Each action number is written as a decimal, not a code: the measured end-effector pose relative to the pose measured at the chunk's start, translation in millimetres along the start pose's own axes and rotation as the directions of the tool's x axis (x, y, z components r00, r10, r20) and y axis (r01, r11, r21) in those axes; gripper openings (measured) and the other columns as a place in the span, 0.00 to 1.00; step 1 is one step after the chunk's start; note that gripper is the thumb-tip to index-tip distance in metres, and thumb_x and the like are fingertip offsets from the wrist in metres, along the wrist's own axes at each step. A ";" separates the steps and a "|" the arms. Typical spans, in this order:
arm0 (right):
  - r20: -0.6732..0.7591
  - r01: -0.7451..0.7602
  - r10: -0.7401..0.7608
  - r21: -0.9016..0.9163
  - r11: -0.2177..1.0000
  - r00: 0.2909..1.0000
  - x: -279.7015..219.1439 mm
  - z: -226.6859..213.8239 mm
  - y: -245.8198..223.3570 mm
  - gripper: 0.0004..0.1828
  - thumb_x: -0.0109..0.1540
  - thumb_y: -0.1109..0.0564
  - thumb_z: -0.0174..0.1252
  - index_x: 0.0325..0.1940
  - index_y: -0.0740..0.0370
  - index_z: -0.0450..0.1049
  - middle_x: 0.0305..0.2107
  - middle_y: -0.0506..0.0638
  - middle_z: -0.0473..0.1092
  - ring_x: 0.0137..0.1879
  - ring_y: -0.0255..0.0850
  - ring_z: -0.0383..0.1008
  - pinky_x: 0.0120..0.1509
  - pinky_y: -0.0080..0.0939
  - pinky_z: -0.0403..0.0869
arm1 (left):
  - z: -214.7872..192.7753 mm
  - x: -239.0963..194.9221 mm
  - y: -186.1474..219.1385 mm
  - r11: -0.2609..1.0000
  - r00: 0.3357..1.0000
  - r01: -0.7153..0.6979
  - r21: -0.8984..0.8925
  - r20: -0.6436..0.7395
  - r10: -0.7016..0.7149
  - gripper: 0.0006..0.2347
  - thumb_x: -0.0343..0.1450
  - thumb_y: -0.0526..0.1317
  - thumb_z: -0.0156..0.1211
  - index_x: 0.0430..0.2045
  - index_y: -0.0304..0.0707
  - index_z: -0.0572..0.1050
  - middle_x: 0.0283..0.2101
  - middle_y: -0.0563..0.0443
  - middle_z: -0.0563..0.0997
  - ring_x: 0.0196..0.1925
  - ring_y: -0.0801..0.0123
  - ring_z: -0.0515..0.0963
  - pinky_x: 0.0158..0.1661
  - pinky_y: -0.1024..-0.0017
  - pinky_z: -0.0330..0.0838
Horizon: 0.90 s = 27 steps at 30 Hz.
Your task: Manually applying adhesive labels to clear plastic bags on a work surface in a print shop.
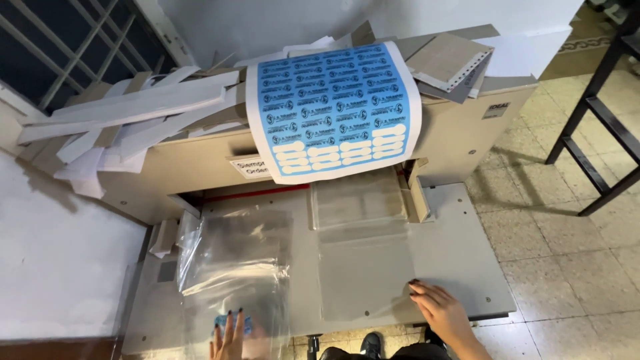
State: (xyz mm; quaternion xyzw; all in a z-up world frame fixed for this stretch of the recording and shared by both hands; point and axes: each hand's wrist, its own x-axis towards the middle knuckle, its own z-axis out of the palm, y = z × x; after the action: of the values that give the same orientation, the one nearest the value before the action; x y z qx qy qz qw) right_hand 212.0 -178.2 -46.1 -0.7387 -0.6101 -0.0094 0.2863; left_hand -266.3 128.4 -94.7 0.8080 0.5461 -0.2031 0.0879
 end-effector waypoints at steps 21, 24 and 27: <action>0.057 0.079 -0.063 -0.351 0.933 0.996 -60.2 21.1 6.8 0.28 0.63 0.60 0.49 0.70 0.51 0.65 0.72 0.48 0.58 0.78 0.44 0.56 0.79 0.51 0.59 | -73.0 -39.7 261.3 0.710 0.399 -0.637 0.301 -0.659 0.637 0.32 0.73 0.59 0.46 0.73 0.48 0.56 0.78 0.45 0.51 0.79 0.44 0.45 0.71 0.44 0.40; -0.066 0.023 -0.051 -0.376 0.926 0.996 -65.2 16.2 -8.1 0.24 0.67 0.60 0.43 0.67 0.49 0.69 0.69 0.46 0.62 0.75 0.41 0.61 0.78 0.47 0.63 | -67.5 -48.7 257.5 0.722 0.371 -0.598 0.347 -0.678 0.634 0.34 0.71 0.61 0.48 0.72 0.47 0.55 0.78 0.42 0.50 0.79 0.43 0.47 0.72 0.45 0.43; -0.146 0.002 -0.057 -0.353 0.936 0.988 -61.7 6.6 -20.8 0.23 0.68 0.61 0.42 0.65 0.47 0.71 0.67 0.45 0.65 0.74 0.41 0.63 0.78 0.48 0.63 | -68.0 -57.0 256.9 0.753 0.333 -0.501 0.428 -0.707 0.624 0.39 0.68 0.65 0.42 0.74 0.47 0.48 0.80 0.41 0.44 0.81 0.44 0.42 0.75 0.48 0.39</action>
State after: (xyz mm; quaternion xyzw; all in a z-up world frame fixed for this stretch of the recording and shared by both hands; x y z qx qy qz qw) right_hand 175.1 -228.6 -65.5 -0.7657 -0.5858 -0.1797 0.1957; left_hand -32.9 5.2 -29.7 0.9459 0.1924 0.2028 -0.1647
